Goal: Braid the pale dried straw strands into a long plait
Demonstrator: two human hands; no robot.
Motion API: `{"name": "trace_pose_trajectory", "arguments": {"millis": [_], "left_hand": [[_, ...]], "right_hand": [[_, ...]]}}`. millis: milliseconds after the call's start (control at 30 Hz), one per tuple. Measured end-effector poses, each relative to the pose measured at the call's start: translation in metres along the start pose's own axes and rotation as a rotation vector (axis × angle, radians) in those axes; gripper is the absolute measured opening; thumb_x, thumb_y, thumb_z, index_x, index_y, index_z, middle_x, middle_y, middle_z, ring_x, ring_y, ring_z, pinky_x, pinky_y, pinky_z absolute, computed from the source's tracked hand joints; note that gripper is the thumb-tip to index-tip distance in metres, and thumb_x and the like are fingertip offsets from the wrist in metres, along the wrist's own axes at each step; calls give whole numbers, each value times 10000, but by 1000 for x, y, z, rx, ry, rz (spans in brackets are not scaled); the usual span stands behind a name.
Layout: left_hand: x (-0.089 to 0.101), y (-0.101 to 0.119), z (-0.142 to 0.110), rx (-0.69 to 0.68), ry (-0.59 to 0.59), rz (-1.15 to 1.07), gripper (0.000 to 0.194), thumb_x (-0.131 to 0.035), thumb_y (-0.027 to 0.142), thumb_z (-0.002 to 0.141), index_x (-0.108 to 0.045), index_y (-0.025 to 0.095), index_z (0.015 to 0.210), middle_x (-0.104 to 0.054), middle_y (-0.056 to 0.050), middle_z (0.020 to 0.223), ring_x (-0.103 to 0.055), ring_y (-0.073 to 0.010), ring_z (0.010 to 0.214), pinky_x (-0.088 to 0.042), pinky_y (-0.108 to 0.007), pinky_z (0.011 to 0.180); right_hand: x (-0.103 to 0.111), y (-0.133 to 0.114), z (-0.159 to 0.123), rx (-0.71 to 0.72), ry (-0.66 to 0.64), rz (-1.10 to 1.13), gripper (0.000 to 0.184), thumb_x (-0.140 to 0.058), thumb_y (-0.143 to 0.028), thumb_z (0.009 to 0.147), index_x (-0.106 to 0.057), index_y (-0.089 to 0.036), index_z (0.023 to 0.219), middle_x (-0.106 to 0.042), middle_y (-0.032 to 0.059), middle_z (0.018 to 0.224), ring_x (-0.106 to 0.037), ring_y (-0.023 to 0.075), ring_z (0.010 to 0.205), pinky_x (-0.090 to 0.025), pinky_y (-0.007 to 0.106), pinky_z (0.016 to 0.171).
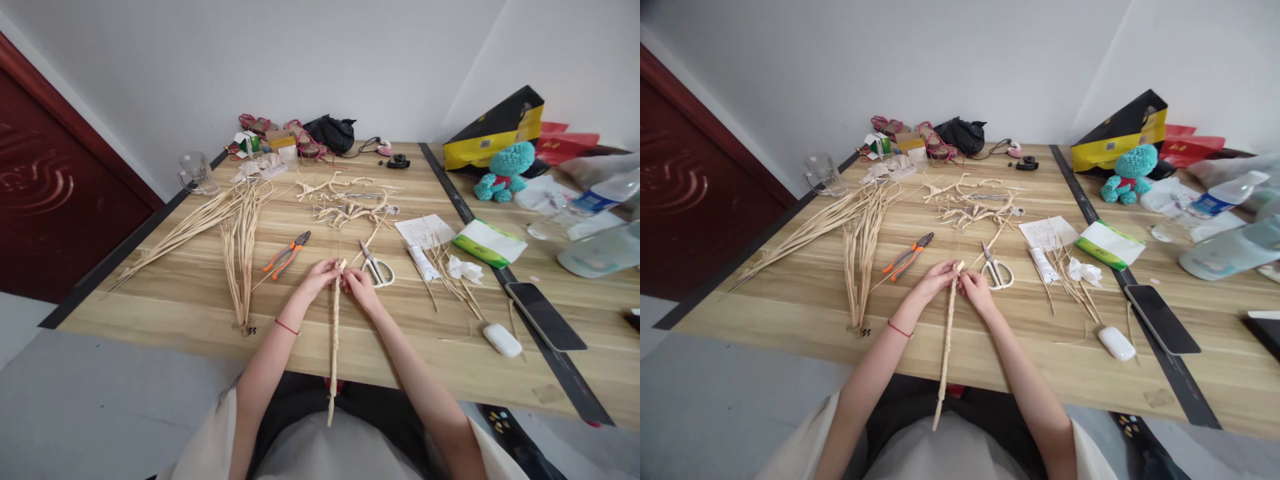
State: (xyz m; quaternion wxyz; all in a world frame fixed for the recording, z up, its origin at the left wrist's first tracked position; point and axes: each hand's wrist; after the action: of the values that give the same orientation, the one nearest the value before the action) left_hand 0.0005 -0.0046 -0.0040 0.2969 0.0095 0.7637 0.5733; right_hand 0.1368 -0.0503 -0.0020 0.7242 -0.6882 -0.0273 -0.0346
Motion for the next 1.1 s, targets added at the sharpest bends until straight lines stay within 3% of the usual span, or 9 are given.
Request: {"name": "trace_pose_trajectory", "arguments": {"millis": [267, 467, 833, 1100], "left_hand": [[1, -3, 3, 2, 2, -10, 453, -757, 219, 608, -592, 131, 1021, -655, -44, 869, -604, -112, 738, -461, -260, 745], [2, -5, 5, -8, 23, -34, 423, -762, 239, 600, -587, 135, 972, -656, -55, 928, -612, -125, 767, -465, -285, 762], [-6, -5, 2, 2, 68, 178, 462, -738, 353, 624, -546, 149, 992, -648, -75, 962, -601, -124, 733, -472, -236, 630], [-5, -8, 3, -8, 74, 195, 459, -737, 359, 623, -550, 151, 987, -653, -66, 945, -602, -128, 757, -474, -236, 645]], "right_hand": [[0, 2, 2, -5, 7, 70, 364, -497, -468, 779, -537, -181, 559, -508, -9, 478, -441, 103, 427, -335, 227, 443], [0, -1, 3, -51, 37, 139, 361, -524, -486, 746, -523, -186, 546, -518, -3, 495, -436, 97, 419, -332, 225, 422], [1, -2, 4, -77, 70, 166, 350, -523, -468, 741, -511, -188, 531, -513, -5, 474, -436, 94, 408, -332, 224, 415], [2, 0, 5, -96, 52, 163, 360, -543, -497, 724, -527, -188, 541, -510, -4, 451, -442, 100, 402, -344, 223, 403]]}}
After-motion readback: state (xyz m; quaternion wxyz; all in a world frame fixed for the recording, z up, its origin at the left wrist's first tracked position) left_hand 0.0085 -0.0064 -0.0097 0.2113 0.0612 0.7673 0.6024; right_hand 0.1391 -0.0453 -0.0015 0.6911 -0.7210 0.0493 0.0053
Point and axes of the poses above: each hand's wrist, its own z-axis towards the middle knuckle, its own x-axis out of the back of the hand, y = z × x
